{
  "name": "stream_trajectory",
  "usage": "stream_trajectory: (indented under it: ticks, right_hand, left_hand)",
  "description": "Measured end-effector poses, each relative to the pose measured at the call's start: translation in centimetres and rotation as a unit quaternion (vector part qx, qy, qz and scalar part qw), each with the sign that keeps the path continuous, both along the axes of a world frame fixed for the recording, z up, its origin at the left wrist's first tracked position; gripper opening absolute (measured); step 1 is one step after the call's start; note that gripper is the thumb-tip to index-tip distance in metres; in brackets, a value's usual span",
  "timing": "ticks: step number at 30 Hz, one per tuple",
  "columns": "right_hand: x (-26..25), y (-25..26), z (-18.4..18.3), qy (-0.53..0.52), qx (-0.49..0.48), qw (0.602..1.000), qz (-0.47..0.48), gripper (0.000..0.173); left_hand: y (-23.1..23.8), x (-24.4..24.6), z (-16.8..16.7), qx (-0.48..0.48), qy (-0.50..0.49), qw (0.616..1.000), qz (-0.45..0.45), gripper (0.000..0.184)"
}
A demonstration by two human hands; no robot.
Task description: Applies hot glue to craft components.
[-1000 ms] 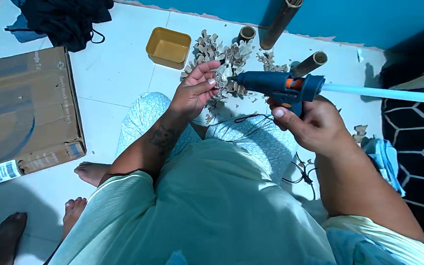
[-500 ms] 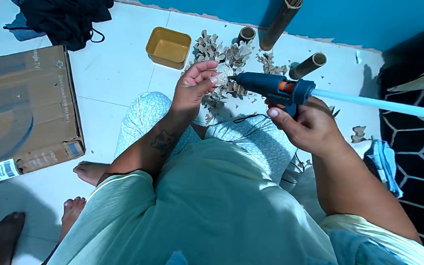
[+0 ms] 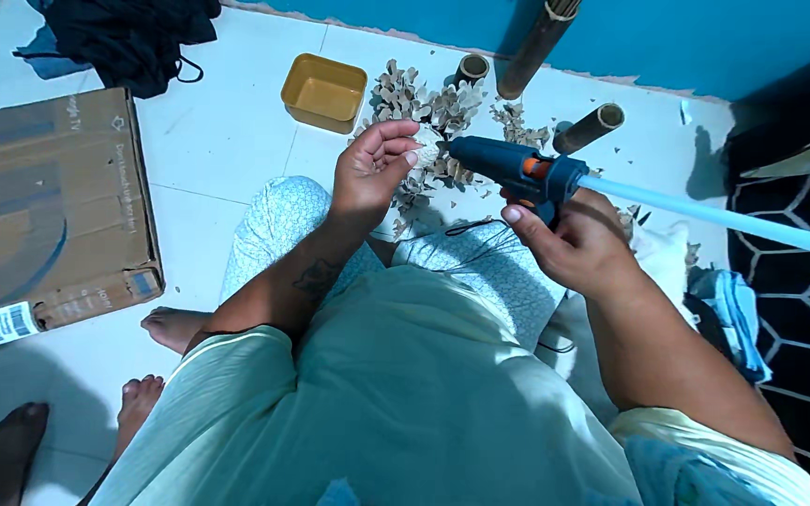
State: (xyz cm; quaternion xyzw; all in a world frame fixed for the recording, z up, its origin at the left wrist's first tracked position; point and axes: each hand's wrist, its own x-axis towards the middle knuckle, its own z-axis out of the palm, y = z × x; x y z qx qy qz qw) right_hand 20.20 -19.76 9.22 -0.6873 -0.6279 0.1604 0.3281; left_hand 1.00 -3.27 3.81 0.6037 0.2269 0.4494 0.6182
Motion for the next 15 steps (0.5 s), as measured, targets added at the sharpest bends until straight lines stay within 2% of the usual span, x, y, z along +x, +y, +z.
stream_trajectory:
  ticks: [8, 11, 15]
  right_hand:
    - [-0.16, 0.01, 0.07, -0.009, -0.003, 1.0, 0.008, 0.039]
    - [-0.13, -0.26, -0.15, -0.009, -0.001, 1.0, 0.013, 0.04]
    - [0.16, -0.3, -0.46, 0.007, 0.004, 1.0, -0.003, 0.041]
  left_hand:
    - [-0.06, 0.05, -0.01, -0.001, 0.002, 1.0, 0.002, 0.029]
    - [0.23, -0.09, 0.21, -0.069, 0.004, 0.998, -0.005, 0.028]
    - [0.57, -0.24, 0.04, -0.184, -0.044, 0.981, -0.05, 0.026]
